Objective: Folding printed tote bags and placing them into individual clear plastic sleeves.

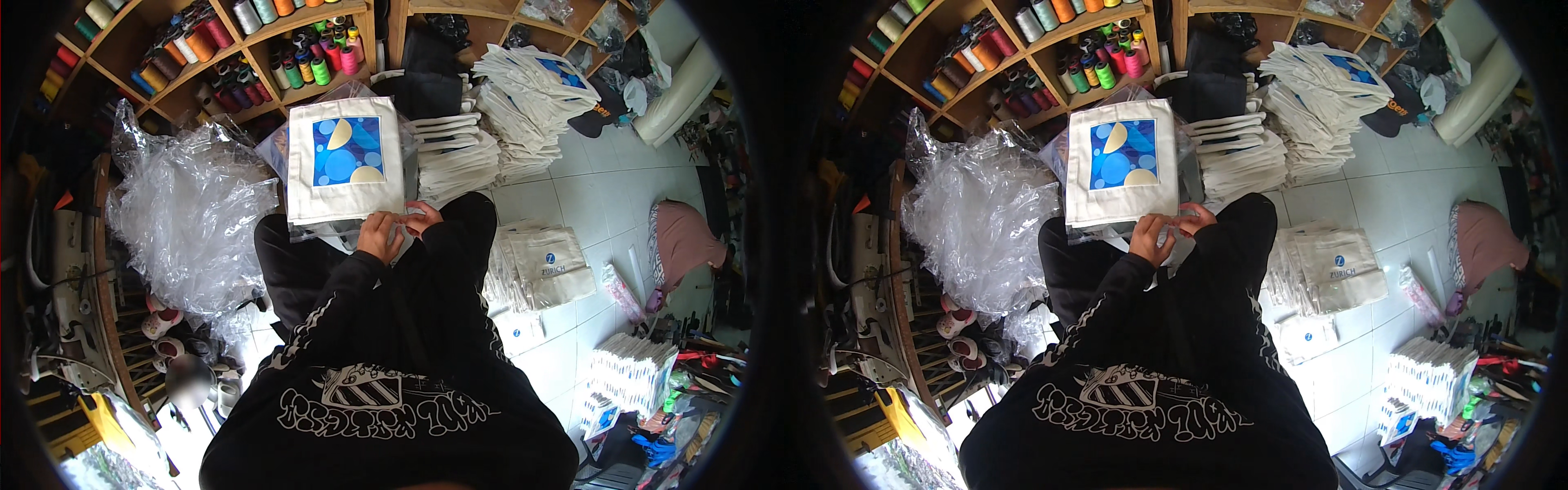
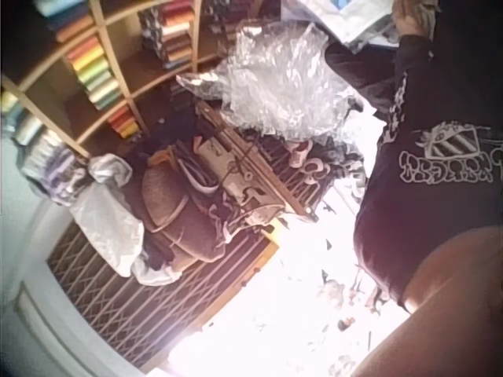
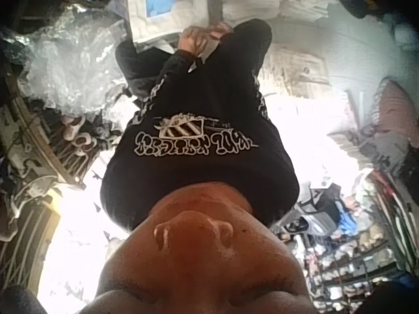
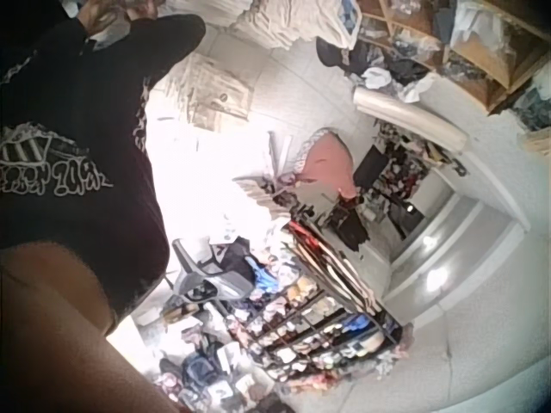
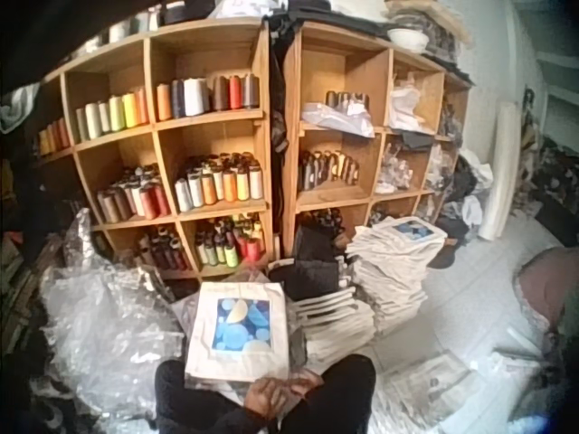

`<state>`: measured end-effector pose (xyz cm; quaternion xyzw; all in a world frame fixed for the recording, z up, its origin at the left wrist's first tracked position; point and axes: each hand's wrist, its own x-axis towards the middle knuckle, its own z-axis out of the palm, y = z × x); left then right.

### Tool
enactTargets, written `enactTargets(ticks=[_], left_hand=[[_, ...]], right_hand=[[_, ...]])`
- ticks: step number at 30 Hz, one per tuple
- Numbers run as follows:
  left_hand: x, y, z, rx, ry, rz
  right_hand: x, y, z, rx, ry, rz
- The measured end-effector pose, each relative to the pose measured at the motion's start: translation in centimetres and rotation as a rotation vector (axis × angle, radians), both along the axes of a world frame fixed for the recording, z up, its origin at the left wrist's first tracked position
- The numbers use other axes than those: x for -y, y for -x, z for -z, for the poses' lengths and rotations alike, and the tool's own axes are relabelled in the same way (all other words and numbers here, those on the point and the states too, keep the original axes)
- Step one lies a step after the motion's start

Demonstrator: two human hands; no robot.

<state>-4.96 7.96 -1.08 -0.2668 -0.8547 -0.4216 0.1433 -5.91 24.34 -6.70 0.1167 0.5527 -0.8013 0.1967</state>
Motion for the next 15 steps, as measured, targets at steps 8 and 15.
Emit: enactTargets(ticks=[8, 15], left_hand=[[0.10, 0.12, 0.47, -0.044, -0.003, 0.003], [-0.08, 0.18, 0.77, -0.071, 0.015, 0.004]], right_hand=[[-0.20, 0.35, 0.05, 0.100, 0.042, 0.000], [-0.51, 0.51, 0.10, 0.141, 0.036, -0.042]])
